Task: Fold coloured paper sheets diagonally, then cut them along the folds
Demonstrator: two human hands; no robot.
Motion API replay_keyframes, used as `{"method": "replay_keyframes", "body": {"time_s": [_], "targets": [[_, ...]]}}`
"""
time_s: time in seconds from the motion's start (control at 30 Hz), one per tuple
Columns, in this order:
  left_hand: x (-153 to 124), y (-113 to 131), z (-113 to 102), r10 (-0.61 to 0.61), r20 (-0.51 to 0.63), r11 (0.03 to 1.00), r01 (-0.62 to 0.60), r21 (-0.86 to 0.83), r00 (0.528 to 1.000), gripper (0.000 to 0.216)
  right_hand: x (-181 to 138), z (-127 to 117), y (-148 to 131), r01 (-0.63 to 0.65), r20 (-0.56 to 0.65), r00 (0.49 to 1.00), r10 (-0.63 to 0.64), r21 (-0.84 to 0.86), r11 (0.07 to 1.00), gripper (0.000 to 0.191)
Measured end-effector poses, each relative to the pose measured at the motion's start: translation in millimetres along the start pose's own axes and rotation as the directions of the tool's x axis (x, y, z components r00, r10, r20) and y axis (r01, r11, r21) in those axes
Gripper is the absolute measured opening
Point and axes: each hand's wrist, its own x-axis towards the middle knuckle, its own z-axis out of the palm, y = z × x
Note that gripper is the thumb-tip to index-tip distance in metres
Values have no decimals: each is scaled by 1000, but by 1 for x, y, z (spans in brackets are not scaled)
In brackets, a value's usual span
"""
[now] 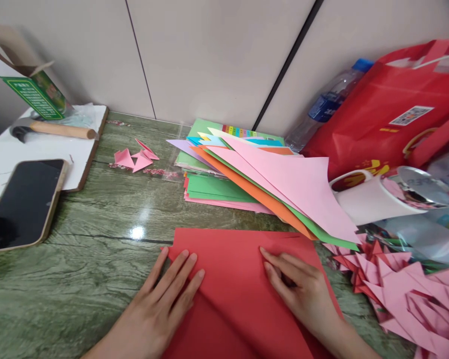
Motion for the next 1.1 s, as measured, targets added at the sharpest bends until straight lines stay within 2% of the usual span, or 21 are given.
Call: {"method": "replay_keyframes", "body": {"time_s": [0.33,1.1], "targets": [[1,0,1,-3,-36,1000,3,-6,999,60,1,0,-1,11,-4,1000,-11,7,1000,27],[-4,-1,7,-3,-14,1000,3,-31,1000,62,-1,1,1,-10,4,1000,10,14,1000,26]]}}
